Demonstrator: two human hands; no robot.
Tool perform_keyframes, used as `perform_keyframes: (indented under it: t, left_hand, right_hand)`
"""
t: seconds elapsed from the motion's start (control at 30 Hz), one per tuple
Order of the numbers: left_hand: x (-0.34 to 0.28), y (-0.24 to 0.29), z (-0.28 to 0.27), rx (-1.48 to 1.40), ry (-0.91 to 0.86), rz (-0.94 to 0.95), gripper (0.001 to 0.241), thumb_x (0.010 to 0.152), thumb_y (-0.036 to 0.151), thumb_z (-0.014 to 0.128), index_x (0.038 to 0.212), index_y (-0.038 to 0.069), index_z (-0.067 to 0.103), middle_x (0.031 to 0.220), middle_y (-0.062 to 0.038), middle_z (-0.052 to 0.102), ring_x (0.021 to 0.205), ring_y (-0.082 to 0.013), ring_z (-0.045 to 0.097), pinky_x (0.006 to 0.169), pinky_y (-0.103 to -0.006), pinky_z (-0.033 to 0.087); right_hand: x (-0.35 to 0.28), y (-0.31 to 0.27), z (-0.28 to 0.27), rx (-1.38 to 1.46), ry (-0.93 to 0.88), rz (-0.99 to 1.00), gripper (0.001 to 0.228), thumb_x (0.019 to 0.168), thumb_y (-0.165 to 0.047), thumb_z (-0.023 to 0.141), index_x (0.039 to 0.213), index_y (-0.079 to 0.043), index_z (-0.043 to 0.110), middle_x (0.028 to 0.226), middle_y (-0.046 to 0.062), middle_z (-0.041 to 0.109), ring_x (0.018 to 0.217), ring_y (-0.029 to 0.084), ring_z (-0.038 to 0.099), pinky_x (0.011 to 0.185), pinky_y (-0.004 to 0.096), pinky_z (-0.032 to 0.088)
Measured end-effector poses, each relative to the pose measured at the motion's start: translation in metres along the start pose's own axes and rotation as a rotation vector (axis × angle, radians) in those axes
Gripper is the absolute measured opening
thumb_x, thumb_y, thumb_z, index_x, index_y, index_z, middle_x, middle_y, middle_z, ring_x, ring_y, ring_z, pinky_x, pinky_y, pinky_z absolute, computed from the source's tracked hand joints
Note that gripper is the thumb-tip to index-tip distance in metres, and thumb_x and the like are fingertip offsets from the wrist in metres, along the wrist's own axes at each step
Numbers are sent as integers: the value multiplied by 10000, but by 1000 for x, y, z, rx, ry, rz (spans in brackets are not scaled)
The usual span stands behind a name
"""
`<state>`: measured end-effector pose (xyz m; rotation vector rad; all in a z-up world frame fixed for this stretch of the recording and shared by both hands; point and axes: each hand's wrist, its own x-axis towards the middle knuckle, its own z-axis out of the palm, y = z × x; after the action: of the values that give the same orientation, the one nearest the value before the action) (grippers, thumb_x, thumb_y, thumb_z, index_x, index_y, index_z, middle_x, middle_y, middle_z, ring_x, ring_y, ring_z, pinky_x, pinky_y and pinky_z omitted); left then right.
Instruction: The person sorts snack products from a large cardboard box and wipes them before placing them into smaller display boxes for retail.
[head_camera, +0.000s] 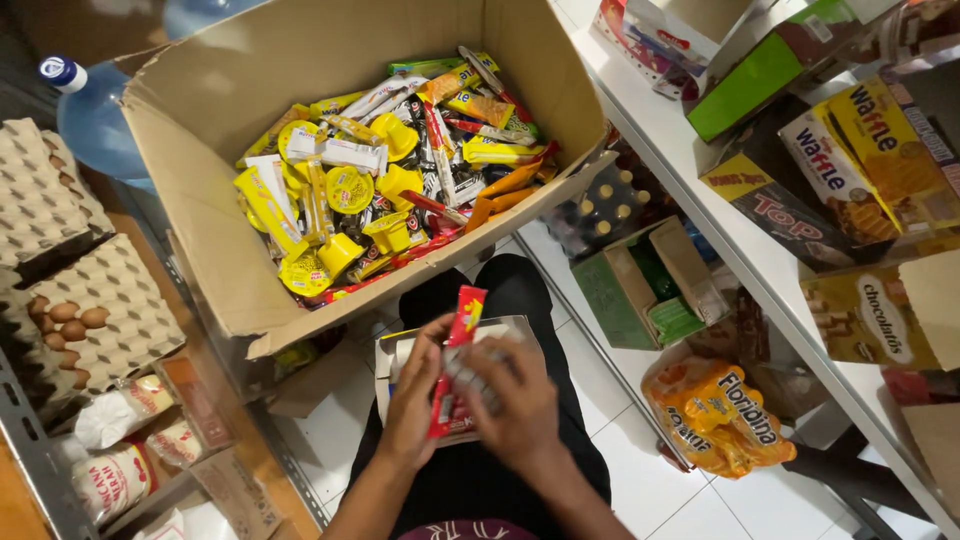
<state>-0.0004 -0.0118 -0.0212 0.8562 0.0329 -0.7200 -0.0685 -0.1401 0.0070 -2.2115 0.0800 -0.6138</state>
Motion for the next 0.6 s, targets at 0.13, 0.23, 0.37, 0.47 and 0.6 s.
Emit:
perform_keyframes:
  t: [0.13,0.23,0.37,0.47,0.6]
  left_hand:
    - [-3,-7,13,100,6,-25,512,1030,387,490,1428,65,473,1340,-66,594,1211,-170,591,1025,-327,494]
    - [-2,-8,9,69,5,13,484,1043,369,508,1412,58,468,1316,-77,589,1229,-158,588,1053,-316,486]
    - [-2,-4,1,54,54,29,498,1055,387,506,1441,74,482,1242,-122,617,1099,-183,620,943,-320,504]
    - [3,2,-1,27,55,91,494,1055,380,518,1427,56,494,1261,-78,587,1102,-161,619,952,-300,501]
    - [6,-1,1,66,28,79,491,1060,374,507,1427,47,507,1258,-90,607,1119,-160,613,971,-305,493]
  right_hand:
    - [27,2,-16,-58,136,126,344,793,-86,821,1119,-111,715,1190,122,664,1040,315,704,855,396,590]
    - [26,-1,-15,-84,116,94,345,776,-101,843,1099,-110,723,1183,131,670,1013,323,704,840,402,588]
    - [-2,-14,-3,-29,18,36,372,754,-109,849,1100,-96,712,1179,138,664,1051,345,693,865,416,580]
    - [-10,-19,1,-7,-15,10,372,743,-109,855,1087,-96,713,1173,145,655,1070,353,686,879,423,570]
    - [-3,-15,-7,40,-46,2,412,709,-96,852,1100,-106,723,1187,141,664,1054,341,694,867,416,574]
